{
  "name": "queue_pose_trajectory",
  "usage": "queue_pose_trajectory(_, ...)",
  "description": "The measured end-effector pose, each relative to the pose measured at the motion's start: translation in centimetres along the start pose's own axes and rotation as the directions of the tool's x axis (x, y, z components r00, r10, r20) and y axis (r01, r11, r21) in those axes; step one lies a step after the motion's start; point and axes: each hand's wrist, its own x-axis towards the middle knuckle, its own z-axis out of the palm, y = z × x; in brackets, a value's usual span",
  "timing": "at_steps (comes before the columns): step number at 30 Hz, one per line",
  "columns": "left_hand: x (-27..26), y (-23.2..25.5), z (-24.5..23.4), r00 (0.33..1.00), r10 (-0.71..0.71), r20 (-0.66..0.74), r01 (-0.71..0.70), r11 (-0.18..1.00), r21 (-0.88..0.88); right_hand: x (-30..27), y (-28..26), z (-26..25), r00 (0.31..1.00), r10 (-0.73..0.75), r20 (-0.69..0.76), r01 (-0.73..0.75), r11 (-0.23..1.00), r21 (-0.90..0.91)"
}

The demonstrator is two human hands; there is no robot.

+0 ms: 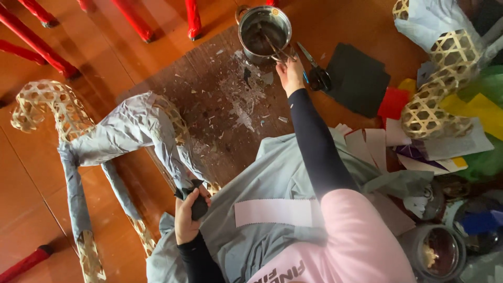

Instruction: Decorating a paper mache giraffe by applying glue and wrapping it with colored paper strips.

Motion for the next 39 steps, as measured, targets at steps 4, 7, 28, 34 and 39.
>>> queue_pose_trajectory(4,-0.1,-1.0,-0.8,0.998,-0.047,-0.052,0.047,0.999,-0.002,2.0,1.6,-1.4,0.996,-0.009,-0.089,0.012,1.0,0.029)
queue_pose_trajectory(7,-0.1,0.3,0.6,0.999,-0.039,-0.036,0.038,0.999,-0.038,3.7,2.1,-2.9,0.996,-0.055,-0.064,0.054,0.998,-0.015)
queue_pose_trajectory(28,-0.4,-1.5,-1.5,0.993,-0.101,-0.059,0.098,0.994,-0.058,4.3,0.6,-5.2,0.999,0.039,0.029,-0.027,0.941,-0.338)
queue_pose_trajectory(34,-1.0,-2.5,-2.6,0.98,-0.131,-0.149,0.127,0.991,-0.041,3.3,0.7,-4.6,0.976,-0.088,0.198,0.143,0.948,-0.286)
queue_pose_trajectory(39,-1.0,-1.5,-1.3,0.988,-0.095,-0.124,0.091,0.995,-0.042,3.8,0.3,-7.3,0.987,-0.128,0.101,0.16,0.88,-0.448)
